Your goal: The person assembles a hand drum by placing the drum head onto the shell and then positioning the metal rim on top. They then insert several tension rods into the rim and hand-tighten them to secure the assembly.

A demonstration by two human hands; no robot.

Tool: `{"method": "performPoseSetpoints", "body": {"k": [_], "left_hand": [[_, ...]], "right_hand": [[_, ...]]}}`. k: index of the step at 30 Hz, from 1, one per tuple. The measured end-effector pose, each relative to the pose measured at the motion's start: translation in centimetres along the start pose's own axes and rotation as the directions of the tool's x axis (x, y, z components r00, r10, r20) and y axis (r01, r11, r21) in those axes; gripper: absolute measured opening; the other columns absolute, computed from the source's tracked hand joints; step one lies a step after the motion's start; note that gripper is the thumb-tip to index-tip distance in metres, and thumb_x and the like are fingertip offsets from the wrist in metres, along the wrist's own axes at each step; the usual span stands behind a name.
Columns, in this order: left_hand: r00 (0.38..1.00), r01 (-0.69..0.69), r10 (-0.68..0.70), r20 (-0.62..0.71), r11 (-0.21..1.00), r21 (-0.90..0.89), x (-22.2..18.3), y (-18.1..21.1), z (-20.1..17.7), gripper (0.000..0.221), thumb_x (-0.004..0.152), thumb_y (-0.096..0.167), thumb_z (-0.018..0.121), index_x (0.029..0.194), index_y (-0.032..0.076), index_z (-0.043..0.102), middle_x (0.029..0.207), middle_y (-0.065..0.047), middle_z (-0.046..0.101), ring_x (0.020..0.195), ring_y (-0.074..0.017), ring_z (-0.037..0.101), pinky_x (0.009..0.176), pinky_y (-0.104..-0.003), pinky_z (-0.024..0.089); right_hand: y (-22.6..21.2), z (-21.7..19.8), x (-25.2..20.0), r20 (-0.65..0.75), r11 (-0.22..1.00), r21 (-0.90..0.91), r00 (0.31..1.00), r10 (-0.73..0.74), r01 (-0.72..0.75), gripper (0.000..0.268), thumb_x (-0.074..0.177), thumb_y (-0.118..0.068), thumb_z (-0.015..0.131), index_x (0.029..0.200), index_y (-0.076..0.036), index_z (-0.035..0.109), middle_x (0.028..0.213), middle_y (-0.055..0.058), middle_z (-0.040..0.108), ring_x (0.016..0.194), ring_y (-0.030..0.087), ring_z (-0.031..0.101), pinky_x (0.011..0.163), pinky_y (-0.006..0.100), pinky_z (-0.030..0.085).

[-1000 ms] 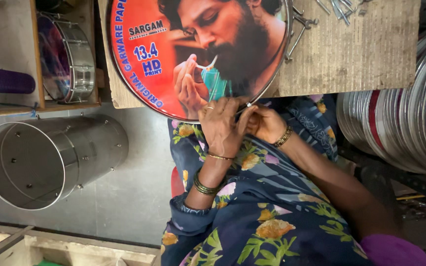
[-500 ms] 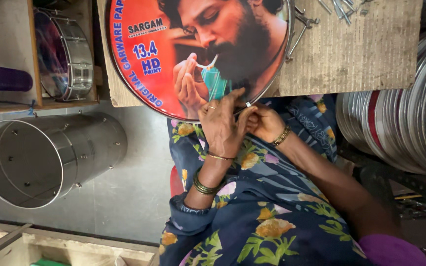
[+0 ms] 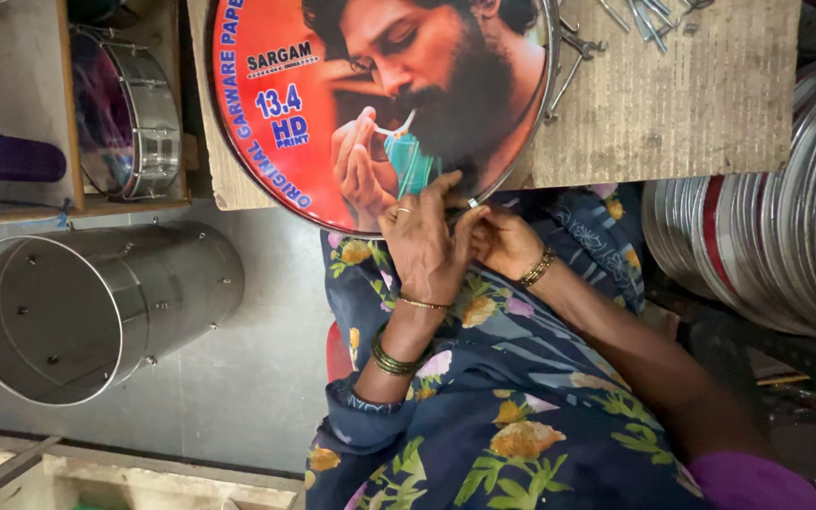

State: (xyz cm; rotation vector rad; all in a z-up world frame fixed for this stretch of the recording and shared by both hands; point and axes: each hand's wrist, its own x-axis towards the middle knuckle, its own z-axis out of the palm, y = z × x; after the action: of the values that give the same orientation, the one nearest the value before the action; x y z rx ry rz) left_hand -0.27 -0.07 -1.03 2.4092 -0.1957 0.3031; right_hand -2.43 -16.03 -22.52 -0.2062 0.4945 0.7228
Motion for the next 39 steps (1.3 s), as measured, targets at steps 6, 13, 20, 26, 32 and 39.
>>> {"method": "performPoseSetpoints", "body": {"k": [6, 13, 20, 26, 32, 39], "left_hand": [[1.0, -0.005, 0.004, -0.011, 1.0, -0.03, -0.1, 0.0, 0.0, 0.045, 0.091, 0.028, 0.078, 0.129, 0.011, 0.06, 0.096, 0.005, 0.075, 0.093, -0.0178, 0.062, 0.091, -0.038, 0.037], [1.0, -0.003, 0.003, 0.002, 0.999, -0.042, -0.1, -0.3, -0.1, 0.047, 0.09, 0.03, 0.079, 0.129, 0.012, 0.061, 0.094, 0.004, 0.073, 0.092, -0.018, 0.063, 0.091, -0.038, 0.038], [1.0, 0.004, -0.004, 0.007, 0.999, -0.033, -0.1, -0.5, -0.1, 0.047, 0.09, 0.033, 0.08, 0.128, 0.012, 0.061, 0.093, 0.005, 0.073, 0.093, -0.0179, 0.063, 0.09, -0.038, 0.038], [0.999, -0.038, 0.038, -0.013, 0.999, -0.023, -0.1, -0.6, -0.2, 0.049, 0.089, 0.034, 0.081, 0.128, 0.011, 0.062, 0.096, 0.001, 0.072, 0.094, -0.02, 0.063, 0.095, -0.041, 0.04], [0.992, 0.074, -0.088, -0.089, 0.986, -0.152, -0.1, -2.1, -2.7, 0.045, 0.087, 0.03, 0.087, 0.121, 0.01, 0.065, 0.089, -0.005, 0.066, 0.088, -0.0224, 0.062, 0.088, -0.041, 0.044], [0.835, 0.127, -0.085, -0.544, 0.991, 0.041, 1.2, -10.5, -4.4, 0.072, 0.1, 0.014, 0.078, 0.151, -0.002, 0.032, 0.152, -0.026, 0.041, 0.145, -0.0405, 0.039, 0.124, -0.047, 0.031]], "right_hand": [[0.0, -0.3, 0.3, 0.108, 0.999, -0.044, 0.994, -0.018, 0.023, 0.025, 0.106, -0.035, 0.061, 0.092, -0.015, 0.063, 0.072, -0.004, 0.053, 0.068, 0.012, 0.05, 0.066, 0.029, 0.042], [-0.3, 0.5, -0.3, -0.017, 1.0, -0.012, 1.0, 0.005, -0.005, 0.022, 0.103, -0.033, 0.056, 0.096, -0.014, 0.064, 0.08, -0.004, 0.059, 0.077, 0.012, 0.057, 0.075, 0.031, 0.047], [-0.2, -0.7, -0.3, -0.04, 0.999, -0.03, 0.999, 0.011, -0.013, 0.023, 0.097, -0.037, 0.055, 0.094, -0.017, 0.065, 0.088, -0.002, 0.068, 0.082, 0.015, 0.063, 0.079, 0.035, 0.051], [-0.4, 0.1, 0.2, 0.201, 0.998, 0.055, 0.98, 0.015, -0.026, 0.026, 0.114, -0.03, 0.059, 0.106, -0.008, 0.07, 0.084, 0.002, 0.066, 0.081, 0.019, 0.063, 0.081, 0.037, 0.051], [-0.5, 3.5, -1.4, 0.11, 0.993, -0.115, 0.994, -0.012, 0.024, 0.021, 0.101, -0.029, 0.059, 0.092, -0.01, 0.064, 0.078, 0.001, 0.055, 0.074, 0.018, 0.052, 0.074, 0.035, 0.045], [-0.7, 3.8, -1.3, 0.229, 0.991, -0.121, 0.973, -0.031, 0.06, 0.025, 0.104, -0.029, 0.057, 0.099, -0.006, 0.064, 0.079, 0.002, 0.052, 0.074, 0.016, 0.049, 0.075, 0.034, 0.043]]}}
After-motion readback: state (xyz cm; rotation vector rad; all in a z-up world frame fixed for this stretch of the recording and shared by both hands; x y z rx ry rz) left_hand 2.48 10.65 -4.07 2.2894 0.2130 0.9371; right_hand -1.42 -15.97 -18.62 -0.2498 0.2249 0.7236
